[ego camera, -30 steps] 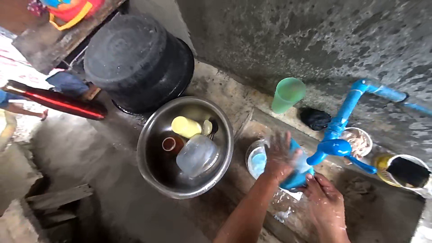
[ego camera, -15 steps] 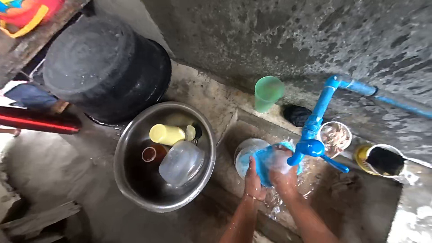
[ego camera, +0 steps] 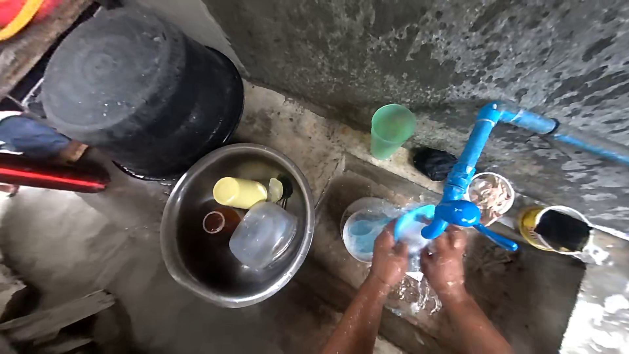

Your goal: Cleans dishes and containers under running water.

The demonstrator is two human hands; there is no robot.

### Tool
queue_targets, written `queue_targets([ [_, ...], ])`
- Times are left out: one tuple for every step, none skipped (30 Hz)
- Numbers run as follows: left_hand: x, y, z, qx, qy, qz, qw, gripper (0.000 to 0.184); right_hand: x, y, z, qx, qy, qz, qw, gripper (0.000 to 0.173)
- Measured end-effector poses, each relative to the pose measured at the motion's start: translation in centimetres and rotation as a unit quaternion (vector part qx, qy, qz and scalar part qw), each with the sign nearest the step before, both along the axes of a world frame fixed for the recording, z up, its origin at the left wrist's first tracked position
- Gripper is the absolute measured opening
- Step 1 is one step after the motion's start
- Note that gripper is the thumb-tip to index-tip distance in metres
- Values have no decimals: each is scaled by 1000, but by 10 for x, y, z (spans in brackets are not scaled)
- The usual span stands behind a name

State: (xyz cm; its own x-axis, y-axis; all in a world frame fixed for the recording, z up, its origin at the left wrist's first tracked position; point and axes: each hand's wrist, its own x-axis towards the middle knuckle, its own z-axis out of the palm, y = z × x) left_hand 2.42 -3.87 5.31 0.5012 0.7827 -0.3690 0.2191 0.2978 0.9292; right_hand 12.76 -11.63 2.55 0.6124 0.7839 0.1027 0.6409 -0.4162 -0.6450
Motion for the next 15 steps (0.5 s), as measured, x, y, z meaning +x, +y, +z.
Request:
queue_targets([
  [-4,4,13,99,46,-73,991,42,12,0,-2,1,2,-36,999,43],
  [-8,7,28,184,84,-121,972,39,22,4,-2,-27,8,-51,998,41],
  [-14,9,37,280,89,-122,948,35,26,8,0,-82,27,-37,996,40],
  [-23,14,44,357,80,-108,925,35,28,14,2,-160,45,8,986,42],
  [-35,20,52,414,73,-88,903,37,27,20,6,-251,57,75,963,46],
  [-52,29,60,449,71,-72,888,37,25,30,7,-336,67,146,928,54],
  [-73,40,69,471,65,-60,878,34,22,37,-9,-359,39,192,913,63],
  [-96,52,78,490,66,-54,867,30,20,41,-32,-324,5,215,921,69],
  [-119,63,88,516,90,-51,850,27,18,44,-49,-303,-17,223,927,70],
  [-142,74,95,540,129,-50,830,26,17,46,-54,-320,-1,225,920,70],
  [-163,84,99,560,167,-51,810,27,16,47,-48,-341,26,223,913,66],
  [-183,92,100,574,199,-53,792,29,15,47,-46,-354,42,217,909,63],
  [-200,99,97,582,226,-59,779,33,15,46,-46,-354,49,212,910,62],
  [-216,103,91,588,248,-68,767,35,14,44,-46,-345,49,205,915,59],
  [-230,106,84,592,266,-80,756,36,13,42,-45,-347,49,209,913,57],
])
